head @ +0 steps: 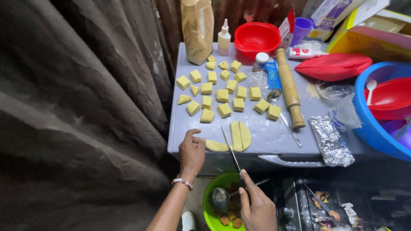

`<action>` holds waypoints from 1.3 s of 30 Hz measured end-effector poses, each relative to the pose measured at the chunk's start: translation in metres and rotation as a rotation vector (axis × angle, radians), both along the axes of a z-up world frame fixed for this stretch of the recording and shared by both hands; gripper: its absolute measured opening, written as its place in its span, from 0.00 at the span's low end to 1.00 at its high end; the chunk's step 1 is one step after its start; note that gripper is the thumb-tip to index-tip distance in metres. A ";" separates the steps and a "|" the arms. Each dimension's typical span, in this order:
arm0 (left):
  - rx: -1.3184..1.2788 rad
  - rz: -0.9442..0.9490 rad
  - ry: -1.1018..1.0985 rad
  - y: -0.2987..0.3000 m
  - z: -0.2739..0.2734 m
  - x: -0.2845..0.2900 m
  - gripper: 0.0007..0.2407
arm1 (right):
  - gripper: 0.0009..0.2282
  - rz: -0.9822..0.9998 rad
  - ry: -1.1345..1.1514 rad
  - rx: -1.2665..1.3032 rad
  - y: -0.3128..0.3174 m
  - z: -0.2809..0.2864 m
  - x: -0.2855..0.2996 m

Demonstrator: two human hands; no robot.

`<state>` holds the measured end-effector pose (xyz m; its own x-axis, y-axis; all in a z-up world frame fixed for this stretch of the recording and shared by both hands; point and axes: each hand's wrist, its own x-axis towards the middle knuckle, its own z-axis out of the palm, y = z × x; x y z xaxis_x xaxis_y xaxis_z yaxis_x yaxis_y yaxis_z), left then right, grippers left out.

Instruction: Cutting dough into small portions, rolling them into balls, and flattening them with a rolling pin in a kitchen setting.

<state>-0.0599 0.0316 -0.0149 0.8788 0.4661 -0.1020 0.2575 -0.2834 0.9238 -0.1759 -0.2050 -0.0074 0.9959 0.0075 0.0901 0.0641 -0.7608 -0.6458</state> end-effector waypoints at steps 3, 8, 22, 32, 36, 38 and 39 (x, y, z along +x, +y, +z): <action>-0.127 0.006 0.122 0.002 0.033 -0.006 0.11 | 0.25 0.053 -0.128 -0.050 0.006 -0.041 -0.008; 0.074 -0.280 0.105 0.009 0.020 0.004 0.16 | 0.26 -0.125 0.021 -0.109 0.018 -0.051 -0.013; 0.300 -0.415 0.058 0.010 -0.018 0.007 0.18 | 0.26 -0.205 0.067 -0.127 0.007 -0.070 -0.023; 0.403 -0.245 0.024 0.022 -0.037 0.001 0.17 | 0.23 -0.138 -0.005 -0.056 -0.001 -0.020 -0.043; 0.361 -0.273 -0.073 0.031 -0.039 0.001 0.21 | 0.26 -0.056 0.163 -0.033 0.016 -0.013 -0.021; 0.347 -0.277 -0.082 0.037 -0.038 0.004 0.20 | 0.26 0.012 0.081 -0.058 0.013 -0.034 -0.007; 0.332 -0.274 -0.085 0.043 -0.039 0.002 0.20 | 0.27 0.088 0.004 -0.084 0.014 -0.046 -0.002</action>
<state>-0.0578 0.0743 -0.0539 0.9735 0.2097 0.0917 0.0588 -0.6162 0.7854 -0.1774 -0.1914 -0.0530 0.9914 0.1018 0.0817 0.1303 -0.8038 -0.5805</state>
